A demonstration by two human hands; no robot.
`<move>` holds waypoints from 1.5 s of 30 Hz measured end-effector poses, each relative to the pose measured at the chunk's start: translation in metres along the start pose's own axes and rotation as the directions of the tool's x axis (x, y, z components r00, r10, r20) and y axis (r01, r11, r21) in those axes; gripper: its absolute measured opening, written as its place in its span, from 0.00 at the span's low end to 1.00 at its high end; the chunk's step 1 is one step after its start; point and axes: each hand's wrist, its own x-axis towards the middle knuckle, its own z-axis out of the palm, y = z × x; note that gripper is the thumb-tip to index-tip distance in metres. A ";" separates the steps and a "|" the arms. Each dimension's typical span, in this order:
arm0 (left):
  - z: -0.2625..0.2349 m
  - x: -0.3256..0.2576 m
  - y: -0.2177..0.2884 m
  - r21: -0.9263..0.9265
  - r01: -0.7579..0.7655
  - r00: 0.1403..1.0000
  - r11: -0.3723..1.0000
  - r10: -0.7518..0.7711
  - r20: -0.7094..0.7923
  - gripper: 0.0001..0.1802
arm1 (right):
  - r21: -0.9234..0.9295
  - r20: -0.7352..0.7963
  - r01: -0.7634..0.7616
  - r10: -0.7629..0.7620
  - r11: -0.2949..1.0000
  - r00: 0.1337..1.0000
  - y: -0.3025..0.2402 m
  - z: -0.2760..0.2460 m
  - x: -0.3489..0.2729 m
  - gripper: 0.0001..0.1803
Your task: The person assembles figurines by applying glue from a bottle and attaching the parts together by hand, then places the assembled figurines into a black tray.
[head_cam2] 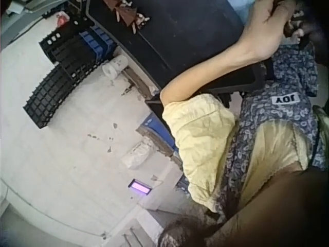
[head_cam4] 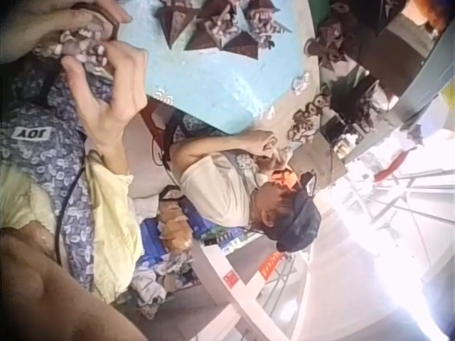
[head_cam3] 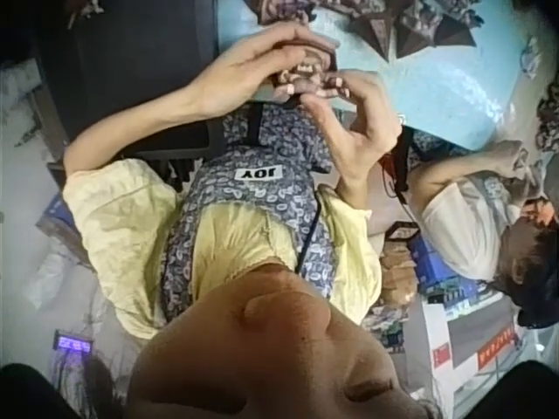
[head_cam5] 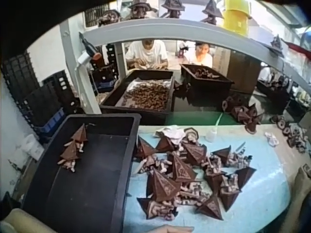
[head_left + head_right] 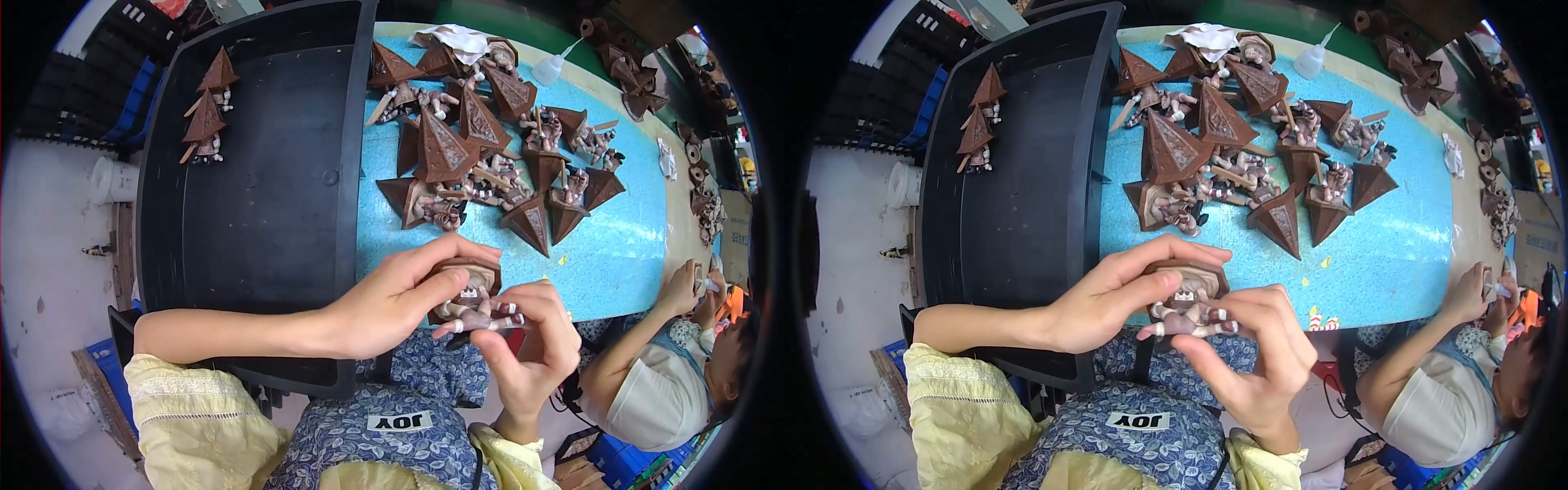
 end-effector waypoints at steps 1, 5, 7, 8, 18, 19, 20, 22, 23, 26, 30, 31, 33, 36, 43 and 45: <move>-0.003 -0.001 0.007 0.210 0.024 0.998 0.978 -0.035 0.052 0.18 | 0.004 -0.003 -0.005 0.005 1.000 1.000 -0.001 -0.001 -0.002 0.24; -0.007 -0.003 0.018 0.604 -0.100 0.989 0.791 0.015 0.144 0.17 | 0.081 0.062 0.015 -0.021 0.997 0.998 0.000 -0.009 -0.007 0.22; -0.007 -0.001 0.016 0.681 -0.287 0.957 0.674 0.166 0.239 0.17 | 0.071 0.057 0.042 -0.046 0.997 0.997 -0.001 -0.010 -0.008 0.23; -0.006 0.000 0.015 0.679 -0.284 0.958 0.677 0.164 0.236 0.17 | 0.072 0.060 0.039 -0.043 0.997 0.997 -0.003 -0.010 -0.009 0.23; 0.000 -0.001 -0.003 0.772 -0.447 0.870 0.452 0.423 0.255 0.14 | 0.275 0.055 0.032 -0.049 0.961 0.997 0.010 -0.018 -0.012 0.15; 0.000 -0.001 -0.005 0.770 -0.467 0.853 0.435 0.450 0.264 0.15 | 0.384 -0.044 -0.105 0.131 0.918 0.990 0.010 -0.018 -0.013 0.12; -0.001 -0.001 -0.005 0.769 -0.465 0.855 0.439 0.449 0.261 0.15 | 0.334 -0.070 -0.156 0.190 0.929 0.979 0.012 -0.019 -0.007 0.15; -0.003 -0.001 -0.005 0.791 -0.459 0.856 0.406 0.439 0.271 0.15 | 0.336 0.146 -0.327 0.294 0.883 0.945 0.013 -0.022 0.005 0.16; -0.003 -0.001 -0.006 0.790 -0.456 0.858 0.409 0.439 0.268 0.15 | 0.335 0.149 -0.330 0.296 0.882 0.943 0.011 -0.023 0.008 0.16; -0.004 -0.002 -0.010 0.795 -0.459 0.854 0.397 0.444 0.271 0.15 | 0.320 0.370 -0.535 0.417 0.782 0.830 0.007 -0.022 0.014 0.15; -0.003 -0.002 -0.010 0.808 -0.456 0.856 0.374 0.432 0.283 0.15 | 0.215 0.393 -0.533 0.427 0.818 0.814 0.006 -0.021 0.021 0.13; -0.003 -0.001 -0.010 0.812 -0.454 0.859 0.366 0.421 0.291 0.15 | 0.189 0.379 -0.531 0.437 0.826 0.816 0.006 -0.021 0.021 0.12; -0.003 -0.001 -0.011 0.822 -0.454 0.858 0.344 0.417 0.300 0.15 | 0.155 0.376 -0.538 0.454 0.829 0.808 0.006 -0.021 0.024 0.11; -0.003 -0.002 -0.012 0.852 -0.434 0.865 0.294 0.402 0.302 0.16 | 0.052 0.326 -0.465 0.425 0.884 0.844 0.004 -0.016 0.023 0.10; -0.001 -0.003 -0.012 0.866 -0.397 0.883 0.304 0.384 0.271 0.18 | -0.135 0.168 -0.109 0.131 0.985 0.977 0.007 -0.002 0.010 0.10; -0.002 -0.002 -0.012 0.857 -0.399 0.881 0.327 0.396 0.260 0.18 | -0.115 0.124 -0.137 0.151 0.984 0.981 0.007 0.003 0.007 0.10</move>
